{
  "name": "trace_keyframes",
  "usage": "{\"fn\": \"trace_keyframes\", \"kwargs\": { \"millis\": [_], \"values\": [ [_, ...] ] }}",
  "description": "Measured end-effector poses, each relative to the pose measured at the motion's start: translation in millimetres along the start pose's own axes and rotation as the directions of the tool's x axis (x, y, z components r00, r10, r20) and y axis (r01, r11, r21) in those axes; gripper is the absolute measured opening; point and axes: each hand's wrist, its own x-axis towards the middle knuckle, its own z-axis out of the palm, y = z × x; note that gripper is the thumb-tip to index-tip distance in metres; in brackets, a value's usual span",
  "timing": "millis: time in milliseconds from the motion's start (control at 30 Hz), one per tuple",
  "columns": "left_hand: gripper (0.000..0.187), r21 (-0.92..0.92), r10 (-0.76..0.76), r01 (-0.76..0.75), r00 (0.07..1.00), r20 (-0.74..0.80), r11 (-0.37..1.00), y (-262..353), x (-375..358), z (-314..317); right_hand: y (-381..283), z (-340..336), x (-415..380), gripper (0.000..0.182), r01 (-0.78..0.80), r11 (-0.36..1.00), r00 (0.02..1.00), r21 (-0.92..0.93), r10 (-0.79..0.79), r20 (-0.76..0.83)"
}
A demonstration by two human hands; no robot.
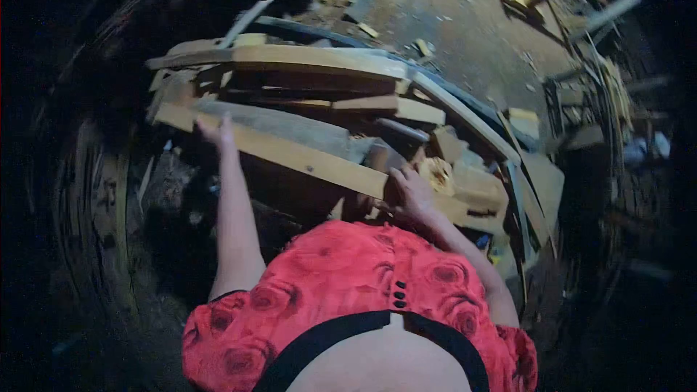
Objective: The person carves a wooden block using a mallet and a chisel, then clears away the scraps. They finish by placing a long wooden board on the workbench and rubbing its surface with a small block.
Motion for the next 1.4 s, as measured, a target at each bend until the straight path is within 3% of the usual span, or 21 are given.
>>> {"fn": "trace_keyframes", "kwargs": {
  "millis": [33,100,200,267,333,400,467,533,633,667,767,833,867,933,1000,1067,1100,1167,1233,1333,1400],
  "values": [
    [0.091,0.037,0.010,-0.010,1.000,0.004,0.999,-1.7,2.3,-0.4,2.6,-4.0,-0.3,0.069,0.025,0.999,0.999,0.022,-0.024,-0.040],
    [0.085,0.116,0.132,-0.128,0.991,-0.033,0.985,-57.6,34.0,6.5,22.8,-9.2,3.7,0.063,-0.122,0.985,0.992,0.122,0.122,0.002],
    [0.085,0.018,0.039,-0.040,0.998,0.040,0.999,-16.2,14.9,4.3,55.0,-45.1,11.8,0.053,-0.207,0.948,0.960,0.244,0.245,-0.136],
    [0.083,0.149,0.010,-0.011,1.000,0.004,0.989,-8.9,13.6,2.7,72.8,-60.7,3.9,0.049,-0.249,0.939,0.907,0.238,0.313,-0.282],
    [0.082,0.125,0.019,-0.020,1.000,0.004,0.992,1.8,8.3,3.5,81.0,-75.1,-4.9,0.048,-0.339,0.913,0.851,0.229,0.401,-0.340],
    [0.081,0.102,0.029,-0.029,1.000,-0.004,0.994,4.6,5.5,0.9,88.8,-76.2,-16.8,0.048,-0.394,0.894,0.845,0.213,0.443,-0.300],
    [0.081,-0.012,-0.092,0.093,0.994,0.054,0.996,7.9,8.0,-2.1,94.4,-72.3,-27.6,0.048,-0.402,0.902,0.855,0.158,0.432,-0.288],
    [0.082,0.003,-0.075,0.075,0.997,0.018,0.997,13.4,3.0,-1.8,95.7,-64.3,-38.6,0.050,-0.470,0.842,0.840,0.266,0.519,-0.157],
    [0.082,-0.054,-0.040,0.040,0.999,-0.004,0.998,-2.1,8.9,-3.9,100.2,-57.2,-54.7,0.052,-0.450,0.849,0.861,0.277,0.494,-0.116],
    [0.083,-0.125,-0.023,0.023,1.000,-0.002,0.992,-2.0,9.4,-4.3,83.4,-68.0,-56.0,0.052,-0.552,0.739,0.800,0.385,0.600,-0.005],
    [0.082,-0.032,-0.111,0.110,0.993,-0.029,0.993,17.4,1.6,-7.2,64.2,-79.8,-68.1,0.062,-0.458,0.862,0.887,0.220,0.460,0.045],
    [0.083,-0.075,-0.052,0.050,0.998,-0.032,0.996,-55.3,39.5,-1.3,71.6,-70.4,-73.3,0.072,-0.385,0.916,0.923,0.114,0.380,0.065],
    [0.083,-0.096,-0.022,0.018,0.999,-0.039,0.995,-58.9,43.4,-0.5,68.8,-66.0,-77.7,0.075,-0.352,0.935,0.936,0.054,0.351,0.031],
    [0.084,-0.086,-0.023,0.019,0.999,-0.045,0.996,-28.8,27.0,0.9,73.7,-47.2,-84.0,0.082,-0.329,0.944,0.944,-0.028,0.329,0.020],
    [0.085,0.060,-0.035,0.039,0.998,-0.053,0.997,-24.6,25.3,-0.9,64.6,-44.9,-82.6,0.083,-0.375,0.927,0.927,-0.019,0.375,0.010],
    [0.086,0.036,-0.014,0.012,0.999,0.033,0.999,-21.5,23.3,-7.8,64.3,-31.6,-87.5,0.083,-0.400,0.916,0.915,-0.028,0.397,-0.071],
    [0.087,-0.115,0.025,-0.025,1.000,-0.003,0.993,-56.1,39.7,-2.3,71.3,-24.6,-88.0,0.082,-0.323,0.947,0.936,0.006,0.320,-0.146],
    [0.085,0.103,-0.050,0.045,0.998,0.049,0.994,-18.8,31.4,-15.8,73.3,-14.4,-89.1,0.081,-0.339,0.940,0.934,-0.025,0.334,-0.124],
    [0.088,-0.086,0.048,-0.048,0.999,-0.003,0.995,-3.4,23.2,-15.0,72.0,-8.4,-91.0,0.091,-0.345,0.938,0.935,0.041,0.347,-0.077],
    [0.089,0.007,-0.017,0.017,1.000,-0.017,1.000,1.4,25.3,-14.5,52.5,-12.2,-81.8,0.089,-0.374,0.927,0.915,0.017,0.372,-0.159],
    [0.091,-0.042,0.001,-0.002,1.000,-0.026,0.999,1.0,24.8,-14.3,62.2,-5.8,-86.6,0.088,-0.387,0.917,0.905,0.093,0.397,-0.151]
  ]
}}
